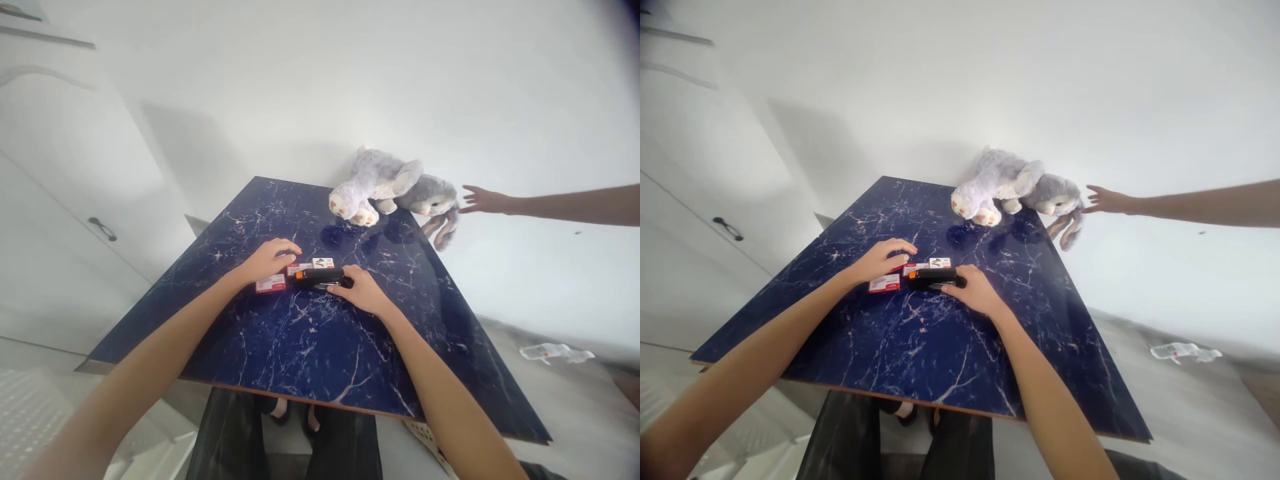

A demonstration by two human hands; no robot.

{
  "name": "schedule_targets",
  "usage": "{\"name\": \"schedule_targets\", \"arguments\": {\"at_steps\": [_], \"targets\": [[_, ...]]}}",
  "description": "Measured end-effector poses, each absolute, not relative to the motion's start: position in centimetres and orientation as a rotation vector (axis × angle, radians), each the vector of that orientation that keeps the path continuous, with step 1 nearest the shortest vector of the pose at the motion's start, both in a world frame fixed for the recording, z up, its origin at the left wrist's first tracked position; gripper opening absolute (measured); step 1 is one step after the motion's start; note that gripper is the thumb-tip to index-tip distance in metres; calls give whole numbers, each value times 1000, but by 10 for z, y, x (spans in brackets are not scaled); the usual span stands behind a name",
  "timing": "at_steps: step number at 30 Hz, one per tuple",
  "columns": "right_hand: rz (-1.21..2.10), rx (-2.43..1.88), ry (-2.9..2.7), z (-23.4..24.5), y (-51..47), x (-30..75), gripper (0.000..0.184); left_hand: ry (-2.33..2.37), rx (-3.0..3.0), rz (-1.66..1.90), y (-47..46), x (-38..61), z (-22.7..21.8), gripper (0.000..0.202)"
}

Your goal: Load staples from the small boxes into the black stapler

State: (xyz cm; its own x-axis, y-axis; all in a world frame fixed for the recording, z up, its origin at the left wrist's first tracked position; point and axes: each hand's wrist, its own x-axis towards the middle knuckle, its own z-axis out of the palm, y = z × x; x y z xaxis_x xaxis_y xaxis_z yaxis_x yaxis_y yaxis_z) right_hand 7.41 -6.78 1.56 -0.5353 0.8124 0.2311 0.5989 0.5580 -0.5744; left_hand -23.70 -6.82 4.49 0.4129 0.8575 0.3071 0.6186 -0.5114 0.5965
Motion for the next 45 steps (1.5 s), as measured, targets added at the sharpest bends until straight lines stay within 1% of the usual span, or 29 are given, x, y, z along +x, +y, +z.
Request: {"name": "schedule_targets", "arguments": {"at_steps": [7, 14, 22, 28, 32, 34, 36, 41, 43, 45], "targets": [[595, -1156, -2347, 18, -67, 74, 25, 1146, 2428, 579, -83, -253, 47, 42], [565, -1179, -2385, 21, -69, 76, 27, 1291, 2388, 593, -73, -288, 48, 38], [620, -1189, -2273, 19, -69, 75, 29, 1133, 2493, 645, -89, -245, 47, 37], [629, -1213, -2298, 18, -73, 71, 23, 1144, 2467, 638, -91, -240, 44, 31], [677, -1234, -2304, 21, -74, 75, 22, 1206, 2379, 725, -87, -254, 53, 29], [695, -1229, -2301, 23, -73, 77, 22, 1296, 2321, 714, -84, -267, 62, 31], [712, -1224, -2289, 24, -73, 79, 24, 1395, 2255, 601, -84, -281, 73, 34], [795, -1223, -2264, 21, -72, 78, 24, 1454, 2208, 80, -96, -289, 84, 45], [800, -1226, -2260, 21, -72, 77, 22, 1490, 2256, -32, -103, -282, 81, 41], [789, -1234, -2272, 23, -72, 78, 21, 1486, 2298, -56, -107, -275, 81, 34]]}}
